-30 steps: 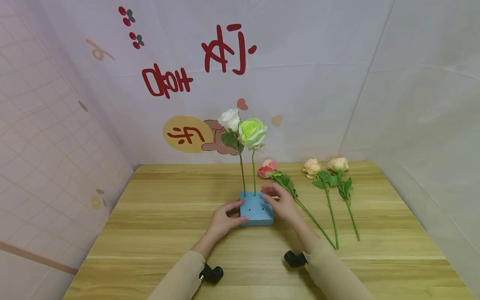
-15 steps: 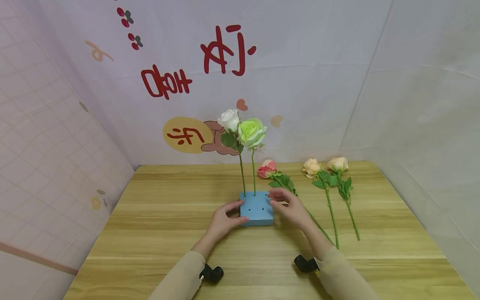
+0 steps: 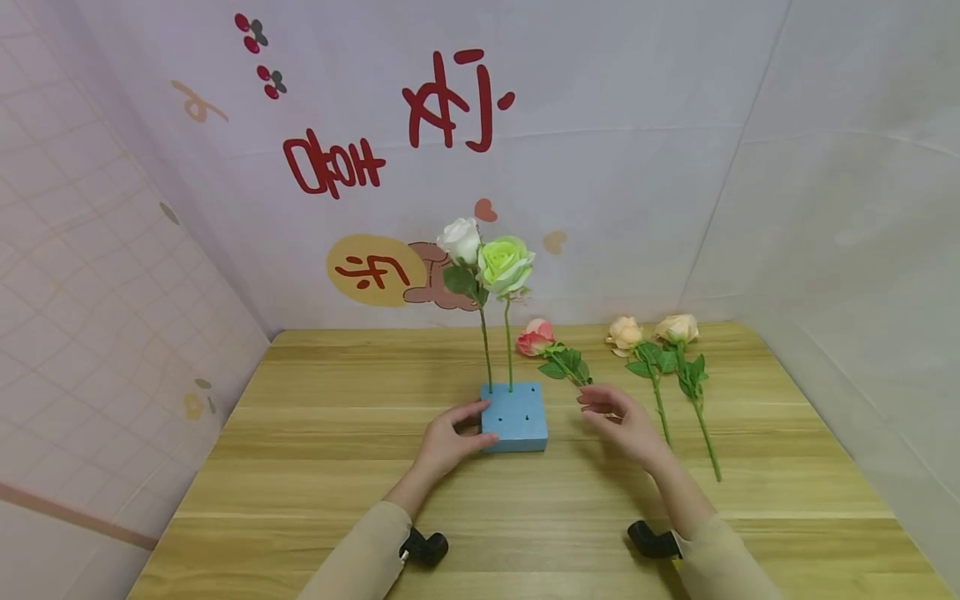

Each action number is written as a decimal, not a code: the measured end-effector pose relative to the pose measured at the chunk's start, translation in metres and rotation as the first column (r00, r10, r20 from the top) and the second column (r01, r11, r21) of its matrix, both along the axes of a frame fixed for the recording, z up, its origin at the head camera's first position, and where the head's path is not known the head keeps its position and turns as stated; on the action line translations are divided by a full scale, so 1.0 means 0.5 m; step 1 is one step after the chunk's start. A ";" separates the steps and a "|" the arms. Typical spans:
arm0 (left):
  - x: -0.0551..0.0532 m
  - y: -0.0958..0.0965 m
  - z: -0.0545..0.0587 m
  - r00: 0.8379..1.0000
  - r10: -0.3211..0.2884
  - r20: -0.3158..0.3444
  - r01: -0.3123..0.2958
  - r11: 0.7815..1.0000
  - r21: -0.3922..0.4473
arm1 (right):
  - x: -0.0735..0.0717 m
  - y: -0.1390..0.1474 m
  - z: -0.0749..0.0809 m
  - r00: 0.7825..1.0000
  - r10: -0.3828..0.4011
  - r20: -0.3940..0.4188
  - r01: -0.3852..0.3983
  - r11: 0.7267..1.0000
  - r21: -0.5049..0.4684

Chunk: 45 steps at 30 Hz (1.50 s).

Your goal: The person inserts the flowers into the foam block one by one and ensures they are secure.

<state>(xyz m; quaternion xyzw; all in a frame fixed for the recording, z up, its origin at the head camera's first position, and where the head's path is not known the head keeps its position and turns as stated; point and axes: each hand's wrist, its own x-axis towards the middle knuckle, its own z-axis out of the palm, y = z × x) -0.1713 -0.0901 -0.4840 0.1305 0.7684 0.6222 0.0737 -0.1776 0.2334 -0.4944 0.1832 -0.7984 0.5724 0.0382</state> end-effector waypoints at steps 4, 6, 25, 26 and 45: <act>0.002 0.001 0.001 1.000 0.007 0.003 -0.007 1.000 -0.001 | 0.011 0.035 -0.002 0.999 -0.045 0.028 0.045 0.999 0.004; 0.003 0.001 0.002 1.000 0.010 0.002 -0.010 1.000 -0.002 | 0.017 0.051 -0.002 0.997 -0.068 0.031 0.067 0.998 0.018; -0.029 -0.005 -0.069 0.999 0.038 0.004 -0.038 0.999 -0.031 | 0.055 0.164 0.001 0.991 -0.085 0.100 0.072 0.989 0.127; -0.029 -0.005 -0.068 0.999 0.038 0.003 -0.038 0.999 -0.032 | 0.056 0.166 0.001 0.992 -0.077 0.104 0.063 0.989 0.133; 0.003 0.003 0.007 1.000 0.010 0.000 -0.010 0.999 -0.036 | 0.056 0.173 -0.002 0.975 0.107 0.195 -0.141 0.976 0.167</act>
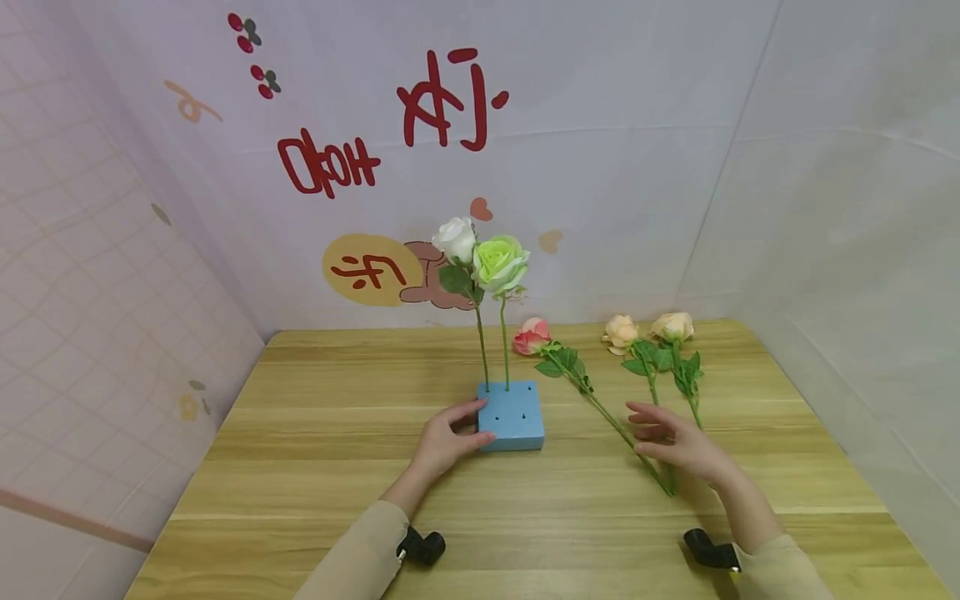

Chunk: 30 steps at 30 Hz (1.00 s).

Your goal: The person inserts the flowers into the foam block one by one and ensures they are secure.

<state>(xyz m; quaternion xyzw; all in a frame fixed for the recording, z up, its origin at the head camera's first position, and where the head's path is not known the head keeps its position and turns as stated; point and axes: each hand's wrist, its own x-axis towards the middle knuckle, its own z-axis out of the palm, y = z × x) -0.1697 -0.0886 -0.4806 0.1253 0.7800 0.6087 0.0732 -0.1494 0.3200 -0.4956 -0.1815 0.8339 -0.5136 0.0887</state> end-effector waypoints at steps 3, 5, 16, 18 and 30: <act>0.001 0.000 0.001 1.000 0.002 0.008 -0.002 1.000 0.009 | -0.003 -0.003 -0.002 1.000 0.016 0.009 -0.016 1.000 -0.001; 0.001 0.001 0.001 1.000 0.000 0.011 0.000 1.000 0.015 | -0.004 -0.005 -0.005 1.000 0.020 -0.010 -0.020 1.000 0.012; 0.000 0.000 -0.003 1.000 -0.003 0.012 0.002 1.000 0.021 | -0.021 -0.014 -0.024 0.995 0.044 -0.085 -0.039 0.998 0.054; 0.000 -0.001 -0.003 1.000 0.000 0.009 0.000 1.000 0.015 | -0.023 -0.015 -0.025 0.994 0.047 -0.096 -0.040 0.996 0.075; 0.001 0.000 -0.005 1.000 0.011 -0.012 -0.011 1.000 -0.014 | -0.030 -0.028 -0.038 0.991 0.003 -0.132 0.023 0.979 0.202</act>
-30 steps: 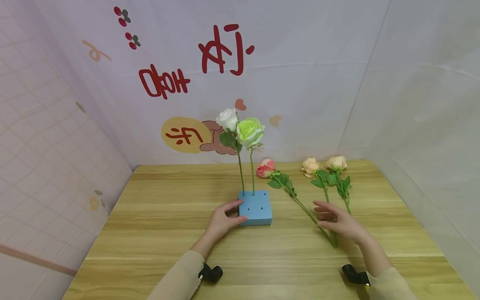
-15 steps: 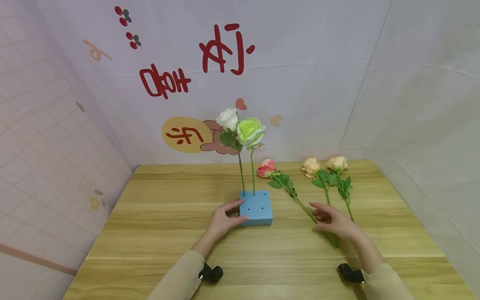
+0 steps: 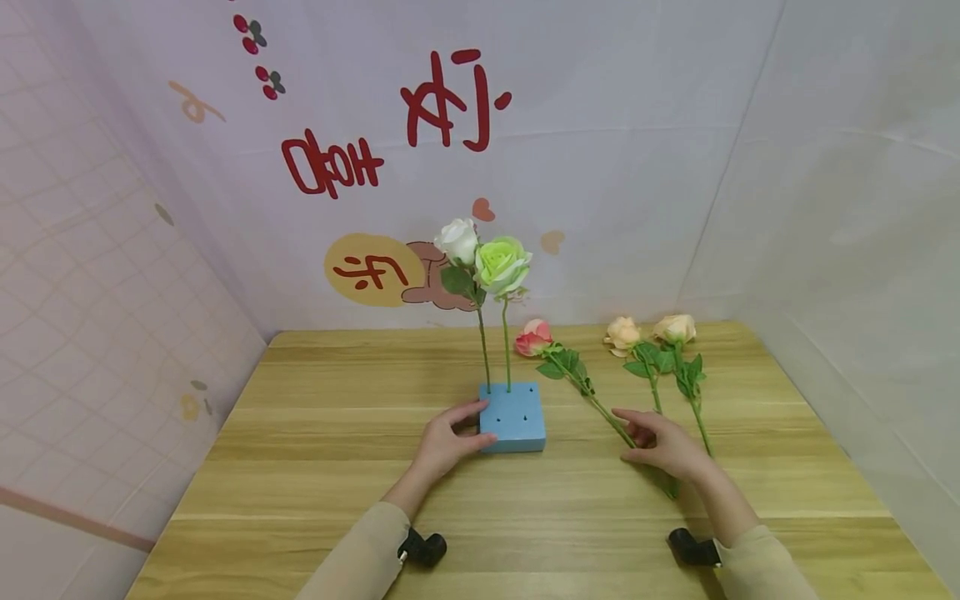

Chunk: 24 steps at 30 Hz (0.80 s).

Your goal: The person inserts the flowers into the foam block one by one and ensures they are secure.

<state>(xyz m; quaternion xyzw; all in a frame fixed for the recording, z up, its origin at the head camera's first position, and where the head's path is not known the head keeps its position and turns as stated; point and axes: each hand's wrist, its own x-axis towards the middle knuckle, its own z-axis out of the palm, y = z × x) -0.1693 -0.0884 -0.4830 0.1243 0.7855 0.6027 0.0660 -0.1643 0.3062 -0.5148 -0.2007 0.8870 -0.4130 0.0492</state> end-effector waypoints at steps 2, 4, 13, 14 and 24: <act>-0.001 0.000 0.000 1.000 0.004 0.005 -0.004 1.000 -0.002 | 0.000 -0.003 0.001 1.000 -0.013 0.006 0.013 1.000 0.011; -0.001 0.000 -0.001 1.000 0.005 0.010 -0.005 1.000 -0.002 | -0.001 -0.005 0.003 1.000 -0.024 0.017 0.024 1.000 0.018; 0.000 -0.002 -0.004 1.000 -0.001 0.006 0.001 1.000 0.017 | -0.003 -0.014 0.010 0.997 -0.060 0.057 0.058 0.997 0.043; 0.000 -0.002 -0.004 1.000 -0.002 0.005 0.002 1.000 0.018 | -0.003 -0.015 0.011 0.996 -0.059 0.062 0.057 0.998 0.040; -0.001 -0.003 -0.005 1.000 -0.013 0.018 0.013 0.999 0.033 | -0.003 -0.024 0.017 0.992 -0.092 0.087 0.087 0.995 0.055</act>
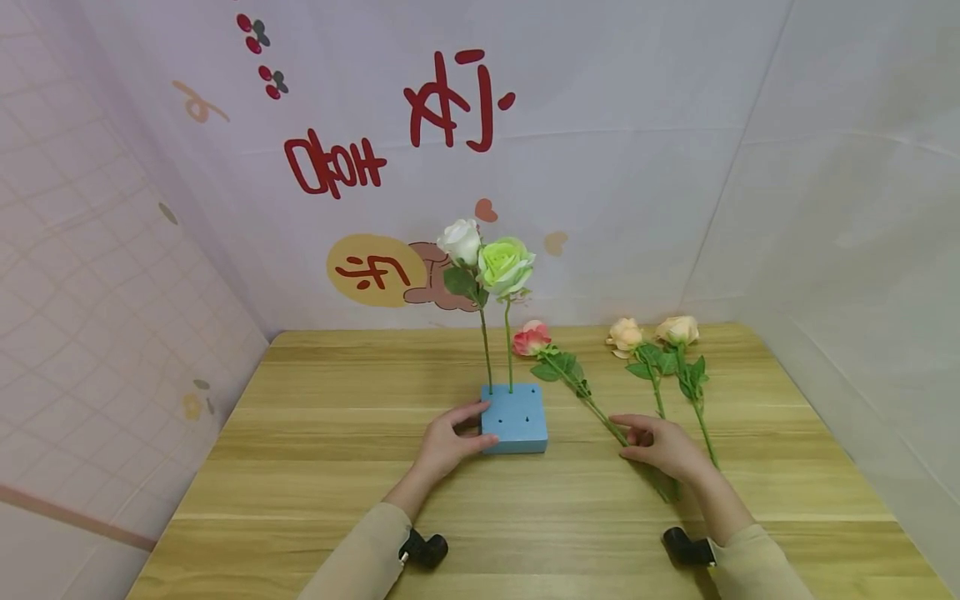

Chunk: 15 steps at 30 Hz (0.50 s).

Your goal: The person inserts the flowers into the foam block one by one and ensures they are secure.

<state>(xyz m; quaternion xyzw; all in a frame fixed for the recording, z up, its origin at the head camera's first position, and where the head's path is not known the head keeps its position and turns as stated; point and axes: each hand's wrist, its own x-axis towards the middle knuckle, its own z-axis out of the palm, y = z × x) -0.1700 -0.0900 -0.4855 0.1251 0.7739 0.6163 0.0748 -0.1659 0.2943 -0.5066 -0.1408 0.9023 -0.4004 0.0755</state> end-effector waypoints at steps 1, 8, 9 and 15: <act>0.000 0.000 -0.001 1.000 -0.001 -0.001 0.001 1.000 0.003 | 0.001 -0.001 0.000 1.000 -0.003 0.002 0.003 1.000 0.003; -0.001 0.001 -0.002 1.000 -0.004 -0.003 0.004 1.000 0.004 | 0.002 -0.005 -0.002 0.999 -0.021 -0.026 0.023 0.998 0.052; -0.001 0.001 -0.003 1.000 -0.004 -0.004 0.004 1.000 0.003 | 0.002 -0.005 -0.003 0.999 -0.025 -0.035 0.027 0.998 0.059; -0.002 0.002 -0.002 1.000 0.000 0.002 0.000 1.000 0.009 | 0.001 -0.008 -0.006 0.996 -0.053 -0.072 0.057 0.997 0.059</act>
